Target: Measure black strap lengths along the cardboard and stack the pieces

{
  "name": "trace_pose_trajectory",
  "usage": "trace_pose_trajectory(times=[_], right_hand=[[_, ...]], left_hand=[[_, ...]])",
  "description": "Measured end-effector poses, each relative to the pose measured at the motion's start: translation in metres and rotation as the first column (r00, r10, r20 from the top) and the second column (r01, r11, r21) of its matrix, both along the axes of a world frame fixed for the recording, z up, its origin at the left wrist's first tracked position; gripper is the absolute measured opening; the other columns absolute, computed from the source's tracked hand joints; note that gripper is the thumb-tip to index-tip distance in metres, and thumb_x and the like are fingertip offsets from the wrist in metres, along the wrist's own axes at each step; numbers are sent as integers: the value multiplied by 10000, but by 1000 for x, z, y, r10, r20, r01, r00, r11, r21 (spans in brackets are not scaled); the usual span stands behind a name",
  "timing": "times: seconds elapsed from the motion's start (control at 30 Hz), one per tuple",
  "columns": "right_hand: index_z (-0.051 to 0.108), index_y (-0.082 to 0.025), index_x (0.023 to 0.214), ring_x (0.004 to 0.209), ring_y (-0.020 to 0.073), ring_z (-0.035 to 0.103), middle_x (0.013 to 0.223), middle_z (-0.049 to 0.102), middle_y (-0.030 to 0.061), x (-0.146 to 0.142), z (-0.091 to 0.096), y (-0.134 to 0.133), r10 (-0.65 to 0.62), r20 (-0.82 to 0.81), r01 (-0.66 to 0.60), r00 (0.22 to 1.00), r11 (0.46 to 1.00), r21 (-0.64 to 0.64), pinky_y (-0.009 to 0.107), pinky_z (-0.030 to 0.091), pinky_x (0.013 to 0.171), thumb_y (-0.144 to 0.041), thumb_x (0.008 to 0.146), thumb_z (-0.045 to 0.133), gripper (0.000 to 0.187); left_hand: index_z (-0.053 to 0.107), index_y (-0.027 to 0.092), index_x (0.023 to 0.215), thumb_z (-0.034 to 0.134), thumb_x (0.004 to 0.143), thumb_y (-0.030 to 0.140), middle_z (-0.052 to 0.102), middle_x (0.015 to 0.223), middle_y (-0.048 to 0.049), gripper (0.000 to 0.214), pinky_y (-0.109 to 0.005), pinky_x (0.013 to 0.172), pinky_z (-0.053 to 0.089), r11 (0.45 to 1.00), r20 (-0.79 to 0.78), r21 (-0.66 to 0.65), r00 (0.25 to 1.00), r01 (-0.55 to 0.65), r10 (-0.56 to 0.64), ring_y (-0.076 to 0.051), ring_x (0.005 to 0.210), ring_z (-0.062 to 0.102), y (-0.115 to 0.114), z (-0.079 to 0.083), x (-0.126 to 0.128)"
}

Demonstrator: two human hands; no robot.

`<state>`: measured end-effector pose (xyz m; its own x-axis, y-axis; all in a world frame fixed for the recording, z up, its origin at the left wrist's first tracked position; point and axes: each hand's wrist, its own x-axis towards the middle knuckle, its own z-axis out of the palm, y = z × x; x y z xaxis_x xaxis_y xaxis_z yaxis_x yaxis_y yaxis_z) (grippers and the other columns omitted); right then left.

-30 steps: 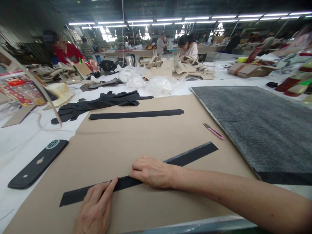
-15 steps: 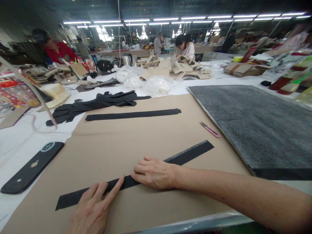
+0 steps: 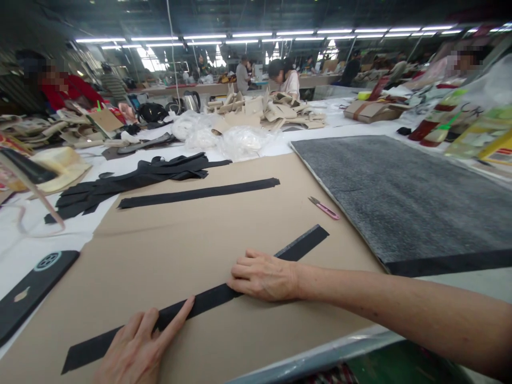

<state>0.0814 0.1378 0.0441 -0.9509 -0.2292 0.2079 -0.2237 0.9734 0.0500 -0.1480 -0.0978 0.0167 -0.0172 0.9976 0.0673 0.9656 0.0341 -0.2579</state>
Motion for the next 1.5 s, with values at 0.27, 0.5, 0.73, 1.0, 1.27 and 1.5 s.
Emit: trace_pose_trajectory(times=[0.27, 0.5, 0.73, 1.0, 1.27, 1.5], right_hand=[[547, -148, 920, 803, 163, 434, 858, 497, 31, 3, -6, 0, 1, -54, -1, 999, 1000, 9, 321, 299, 693, -184, 974, 387, 173], [545, -160, 915, 818, 166, 438, 887, 499, 36, 9, -8, 4, 12, -47, -11, 999, 1000, 9, 318, 312, 680, -209, 972, 413, 151], [550, -165, 878, 830, 165, 440, 885, 496, 33, 31, -9, 18, -17, -41, 17, 999, 1000, 0, 311, 309, 688, -202, 971, 403, 178], [556, -161, 884, 801, 159, 439, 870, 504, 31, 50, -10, 29, -30, -53, 31, 998, 999, 20, 314, 294, 667, -198, 967, 403, 178], [558, -159, 897, 817, 164, 443, 876, 512, 41, 66, -10, 37, -57, -50, 59, 997, 997, 41, 314, 306, 687, -188, 969, 390, 184], [559, -153, 923, 813, 160, 452, 879, 517, 46, 85, -7, 43, -87, -33, 89, 996, 994, 64, 312, 311, 708, -190, 981, 354, 215]], left_hand=[[474, 216, 1282, 381, 819, 57, 519, 1185, -75, 499, -313, 862, 442, 933, 173, 326, 961, 152, -217, -185, 1051, 508, 47, 13, 49], [472, 93, 1239, 372, 837, 51, 581, 966, -60, 416, -280, 845, 447, 918, 194, 347, 943, 191, -270, -176, 909, 536, 71, -7, 88], [388, 142, 1354, 408, 802, 11, 583, 987, -32, 568, -296, 878, 427, 939, 122, 248, 953, 240, -276, -175, 910, 518, 69, -6, 83], [235, 237, 1454, 421, 797, -10, 561, 904, -7, 726, -307, 812, 429, 960, 54, 183, 973, 212, -225, -161, 816, 507, 72, 0, 89], [230, 308, 1454, 407, 793, -15, 544, 888, -15, 757, -313, 770, 421, 975, 44, 124, 981, 182, -189, -171, 789, 504, 76, 4, 93], [211, 302, 1461, 410, 778, -26, 549, 901, -27, 784, -306, 743, 424, 966, 23, 124, 973, 227, -231, -170, 784, 508, 76, -1, 88]])
